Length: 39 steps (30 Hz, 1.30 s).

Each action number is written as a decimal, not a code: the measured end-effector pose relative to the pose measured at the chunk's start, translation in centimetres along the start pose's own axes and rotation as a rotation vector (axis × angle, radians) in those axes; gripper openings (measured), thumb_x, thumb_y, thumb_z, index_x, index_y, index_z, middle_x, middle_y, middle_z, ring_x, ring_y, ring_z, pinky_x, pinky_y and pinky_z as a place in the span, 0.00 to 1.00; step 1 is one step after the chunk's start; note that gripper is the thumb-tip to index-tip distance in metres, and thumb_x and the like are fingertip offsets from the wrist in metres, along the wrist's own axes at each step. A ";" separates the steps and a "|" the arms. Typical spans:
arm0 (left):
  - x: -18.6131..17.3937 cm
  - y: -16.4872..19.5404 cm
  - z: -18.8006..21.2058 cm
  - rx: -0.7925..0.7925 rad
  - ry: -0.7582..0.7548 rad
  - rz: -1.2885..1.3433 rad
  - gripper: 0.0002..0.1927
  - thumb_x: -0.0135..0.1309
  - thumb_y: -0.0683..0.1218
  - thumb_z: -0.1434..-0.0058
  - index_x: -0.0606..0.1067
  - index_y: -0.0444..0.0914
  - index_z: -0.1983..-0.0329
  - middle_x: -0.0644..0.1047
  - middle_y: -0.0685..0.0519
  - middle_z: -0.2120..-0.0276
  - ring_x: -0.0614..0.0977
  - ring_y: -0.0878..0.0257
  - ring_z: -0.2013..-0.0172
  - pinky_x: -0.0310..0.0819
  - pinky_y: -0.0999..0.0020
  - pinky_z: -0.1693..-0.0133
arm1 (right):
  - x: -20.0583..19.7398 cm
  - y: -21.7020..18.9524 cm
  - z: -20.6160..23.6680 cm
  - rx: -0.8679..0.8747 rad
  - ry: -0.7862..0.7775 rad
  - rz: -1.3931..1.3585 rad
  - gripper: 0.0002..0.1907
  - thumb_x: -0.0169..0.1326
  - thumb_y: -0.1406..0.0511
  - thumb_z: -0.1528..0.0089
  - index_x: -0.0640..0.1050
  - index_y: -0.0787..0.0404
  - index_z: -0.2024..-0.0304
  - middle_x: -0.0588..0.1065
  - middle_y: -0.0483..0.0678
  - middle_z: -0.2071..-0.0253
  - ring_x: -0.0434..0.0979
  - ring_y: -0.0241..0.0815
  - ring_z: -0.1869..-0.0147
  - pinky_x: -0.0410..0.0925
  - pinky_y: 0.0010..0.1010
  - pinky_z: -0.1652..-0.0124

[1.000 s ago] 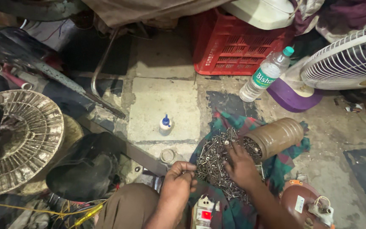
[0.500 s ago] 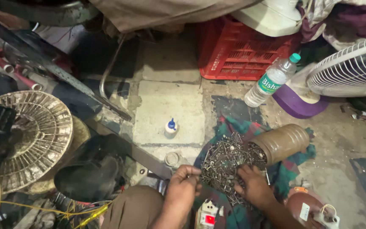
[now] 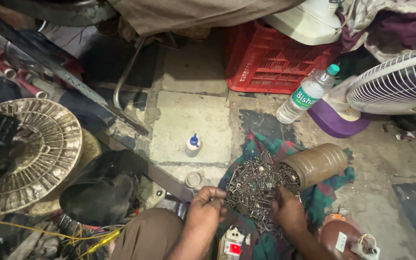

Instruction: The person sits on the floor and sorts metal screws from a pile on a cloth, picking them one at a time and placing them into a plastic container. The left hand holds a screw while the right hand continues picking through the pile.

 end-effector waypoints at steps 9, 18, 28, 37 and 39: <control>0.3 0.4 0.4 -0.004 -0.006 0.008 0.10 0.47 0.38 0.39 0.77 0.38 0.58 0.75 0.54 0.73 0.77 0.67 0.71 0.72 0.70 0.68 | -7.0 0.1 -1.0 -0.282 0.272 -0.082 0.16 0.57 0.67 0.41 0.78 0.61 0.50 0.77 0.54 0.52 0.78 0.53 0.50 0.71 0.40 0.51; 0.5 0.1 0.5 -0.080 0.017 0.081 0.09 0.48 0.39 0.37 0.77 0.37 0.57 0.75 0.52 0.74 0.78 0.63 0.77 0.73 0.67 0.74 | -5.9 8.6 -8.2 0.958 0.045 -1.007 0.43 0.54 0.34 0.41 0.68 0.49 0.33 0.74 0.51 0.44 0.76 0.54 0.46 0.66 0.53 0.49; 1.6 -1.2 -0.3 -0.098 -0.091 0.046 0.12 0.44 0.39 0.35 0.78 0.37 0.54 0.77 0.52 0.72 0.78 0.64 0.79 0.76 0.67 0.75 | -3.5 3.7 -9.3 0.968 -0.011 -1.309 0.37 0.48 0.39 0.42 0.73 0.46 0.36 0.76 0.46 0.41 0.76 0.52 0.40 0.67 0.62 0.41; 1.1 -1.6 -1.0 -0.011 -0.123 0.036 0.12 0.44 0.40 0.34 0.79 0.37 0.56 0.77 0.52 0.73 0.78 0.65 0.77 0.75 0.69 0.74 | -8.0 2.2 -5.0 0.469 0.295 -1.870 0.42 0.40 0.34 0.42 0.73 0.44 0.34 0.75 0.46 0.36 0.74 0.52 0.34 0.69 0.54 0.40; 0.6 -1.8 -1.1 -0.035 -0.088 0.005 0.12 0.45 0.40 0.35 0.80 0.36 0.56 0.77 0.52 0.73 0.78 0.65 0.77 0.76 0.69 0.74 | -6.7 2.2 -4.5 0.532 0.391 -1.977 0.42 0.40 0.32 0.43 0.74 0.44 0.35 0.76 0.47 0.37 0.75 0.53 0.35 0.69 0.54 0.41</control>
Point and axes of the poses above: each hand's wrist, its own z-axis away from the middle knuckle, its own x-axis out of the palm, y = z × x, the point moved 6 cm from there along -z, towards the middle knuckle
